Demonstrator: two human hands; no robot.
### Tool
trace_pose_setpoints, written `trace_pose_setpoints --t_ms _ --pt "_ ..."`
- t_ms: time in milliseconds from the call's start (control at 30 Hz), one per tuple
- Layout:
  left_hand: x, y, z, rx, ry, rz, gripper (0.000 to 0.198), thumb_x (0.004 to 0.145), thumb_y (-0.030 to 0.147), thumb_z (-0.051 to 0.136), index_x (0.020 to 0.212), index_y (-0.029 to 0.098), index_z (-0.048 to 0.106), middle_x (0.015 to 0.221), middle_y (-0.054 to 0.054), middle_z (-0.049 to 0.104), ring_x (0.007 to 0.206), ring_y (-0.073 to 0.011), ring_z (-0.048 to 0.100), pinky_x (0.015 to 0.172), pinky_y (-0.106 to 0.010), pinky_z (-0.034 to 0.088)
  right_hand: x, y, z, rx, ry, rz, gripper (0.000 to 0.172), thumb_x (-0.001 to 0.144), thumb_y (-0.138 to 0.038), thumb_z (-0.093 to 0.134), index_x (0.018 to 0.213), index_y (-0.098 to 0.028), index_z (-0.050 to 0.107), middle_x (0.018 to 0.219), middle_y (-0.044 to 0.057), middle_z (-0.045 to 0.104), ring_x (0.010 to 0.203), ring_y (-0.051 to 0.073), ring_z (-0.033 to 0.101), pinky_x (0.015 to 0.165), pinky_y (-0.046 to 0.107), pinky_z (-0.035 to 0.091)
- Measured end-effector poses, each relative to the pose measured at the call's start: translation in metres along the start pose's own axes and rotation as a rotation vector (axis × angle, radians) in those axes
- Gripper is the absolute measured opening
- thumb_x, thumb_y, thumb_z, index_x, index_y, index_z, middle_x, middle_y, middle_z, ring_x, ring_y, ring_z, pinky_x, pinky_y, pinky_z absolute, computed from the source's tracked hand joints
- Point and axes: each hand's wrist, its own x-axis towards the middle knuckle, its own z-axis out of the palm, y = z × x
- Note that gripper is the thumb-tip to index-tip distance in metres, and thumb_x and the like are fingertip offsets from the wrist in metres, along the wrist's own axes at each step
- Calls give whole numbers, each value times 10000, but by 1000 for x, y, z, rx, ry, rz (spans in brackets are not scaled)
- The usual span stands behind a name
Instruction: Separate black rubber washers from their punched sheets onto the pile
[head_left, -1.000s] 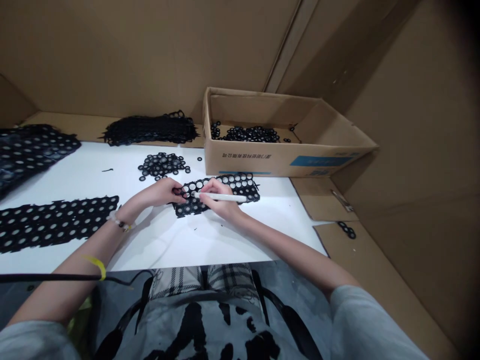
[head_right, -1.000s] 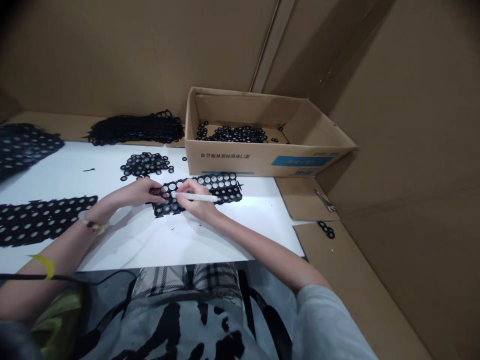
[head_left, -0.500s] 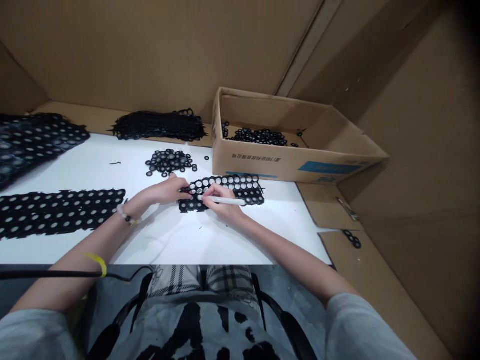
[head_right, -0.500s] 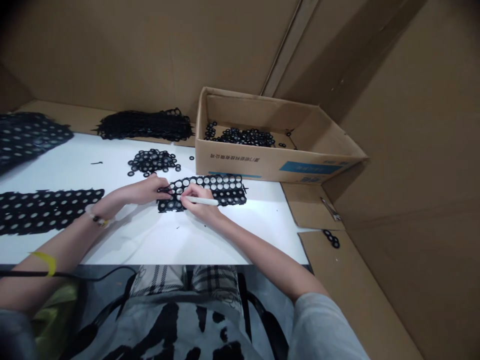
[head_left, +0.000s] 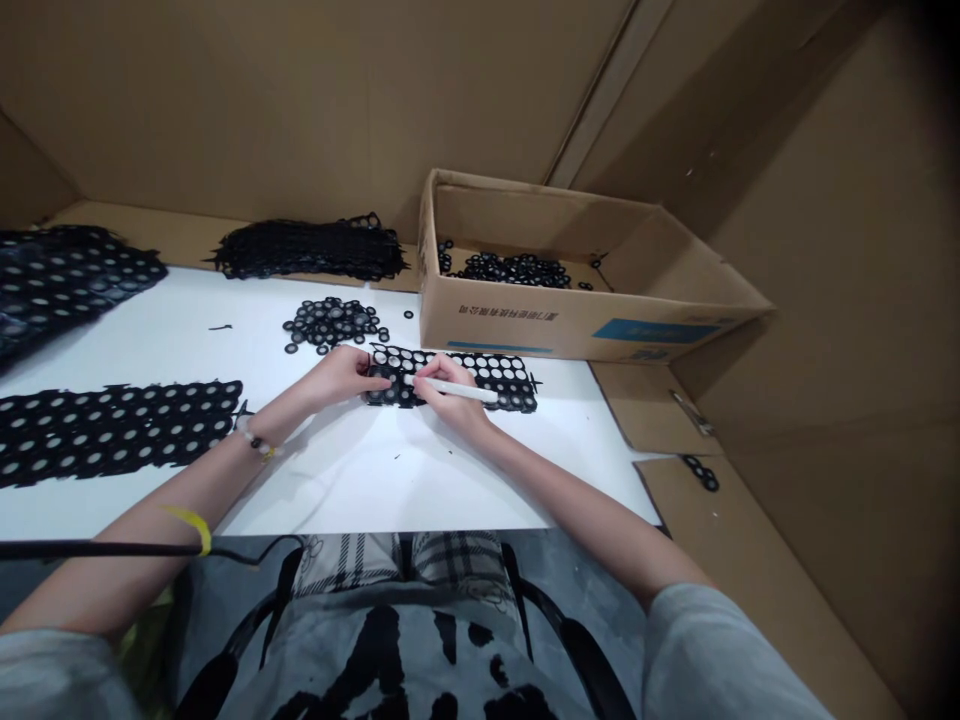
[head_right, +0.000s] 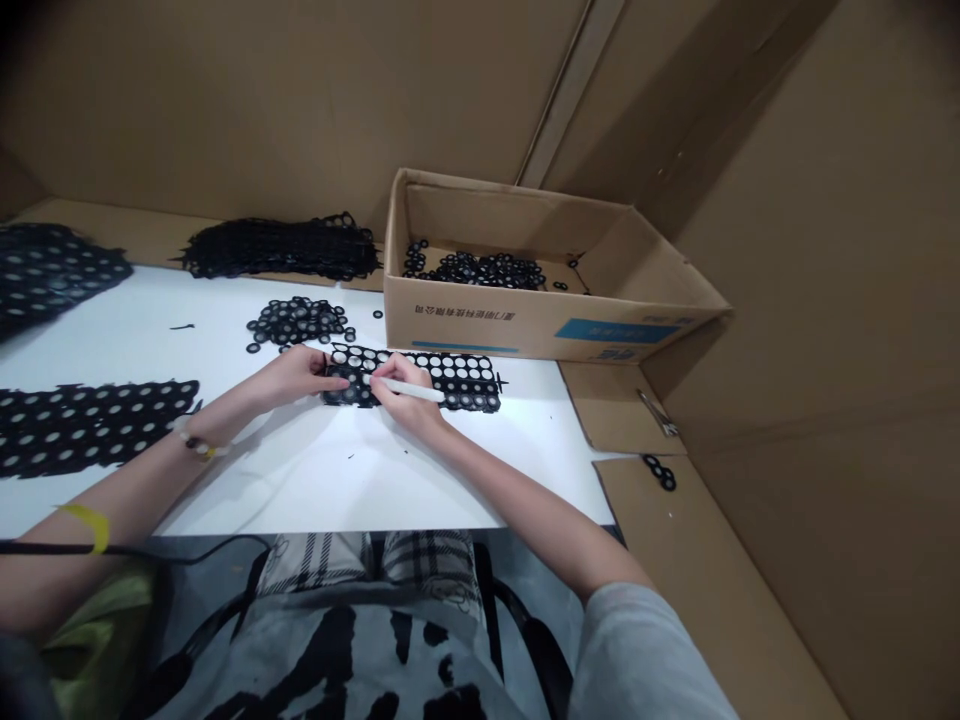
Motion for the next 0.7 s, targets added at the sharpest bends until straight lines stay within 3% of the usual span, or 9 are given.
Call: trace_pose_setpoints --t_ms 233,433,700 --pt "2 -3 0 -115 -23 27 235 658 369 694 645 143 631 553 28 557 524 -107 447 507 -232 319 -1 -5 -1 42 -12 16 136 770 -293 620 741 -200 525 682 -2 599 629 150 574 590 268 430" --pt "2 1 6 -224 56 -56 249 650 362 714 676 137 611 608 5 598 571 -124 485 536 -237 355 -1 -3 0 50 6 14 157 775 -314 626 742 -201 523 691 -6 586 627 142 550 580 259 409" --pt "0 3 4 -279 -47 -12 275 662 392 713 756 150 623 657 11 598 597 -121 482 559 -237 359 -3 -4 6 -41 7 -63 127 831 -320 573 784 -205 548 742 -1 615 673 144 570 630 268 414"
